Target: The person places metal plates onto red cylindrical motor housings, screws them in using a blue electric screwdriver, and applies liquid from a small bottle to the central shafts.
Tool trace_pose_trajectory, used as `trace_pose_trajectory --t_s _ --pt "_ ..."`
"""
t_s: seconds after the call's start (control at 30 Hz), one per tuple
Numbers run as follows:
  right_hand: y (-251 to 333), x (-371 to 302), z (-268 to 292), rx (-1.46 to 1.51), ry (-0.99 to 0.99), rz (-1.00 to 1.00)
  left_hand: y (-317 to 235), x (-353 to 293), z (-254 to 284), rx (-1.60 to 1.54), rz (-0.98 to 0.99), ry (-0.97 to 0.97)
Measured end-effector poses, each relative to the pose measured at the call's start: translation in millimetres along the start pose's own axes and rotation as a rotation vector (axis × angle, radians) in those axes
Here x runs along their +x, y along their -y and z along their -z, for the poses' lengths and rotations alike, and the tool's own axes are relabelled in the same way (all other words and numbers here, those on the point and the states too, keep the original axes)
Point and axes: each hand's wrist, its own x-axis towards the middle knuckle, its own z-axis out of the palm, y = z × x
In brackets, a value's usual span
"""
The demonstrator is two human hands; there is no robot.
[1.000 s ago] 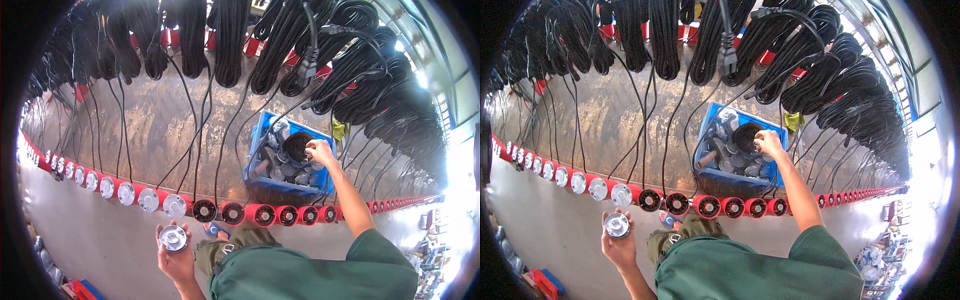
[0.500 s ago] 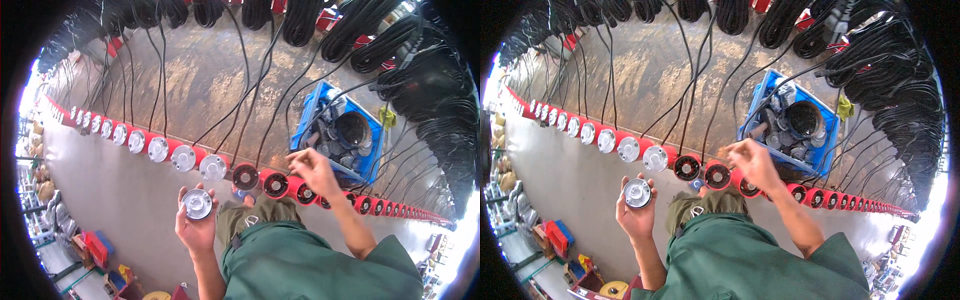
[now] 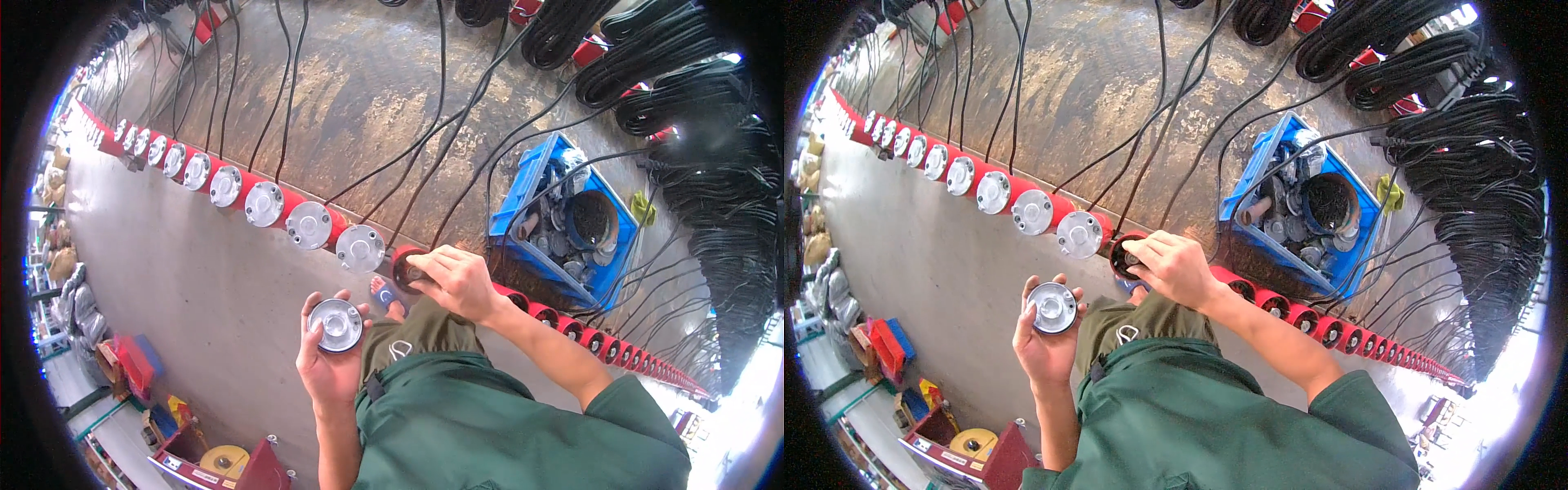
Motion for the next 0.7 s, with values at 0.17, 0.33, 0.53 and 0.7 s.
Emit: trace_pose_trajectory --t_s 0.17,0.33,0.53,0.7 --pt "-1.3 1.5 2.7 -0.003 0.039 0.016 4.0 0.9 -1.0 -0.013 0.021 -0.011" --pt "-0.8 1.8 4.9 -0.007 0.09 0.01 11.5 3.7 -2.7 -0.002 0.062 0.01" --pt "23.8 -2.2 26.5 0.084 -0.032 0.007 30.6 4.7 -13.7 0.035 0.113 0.018" --pt "43.9 -5.8 35.7 0.054 0.115 0.201 46.6 1.9 -19.6 0.041 0.196 -0.006"
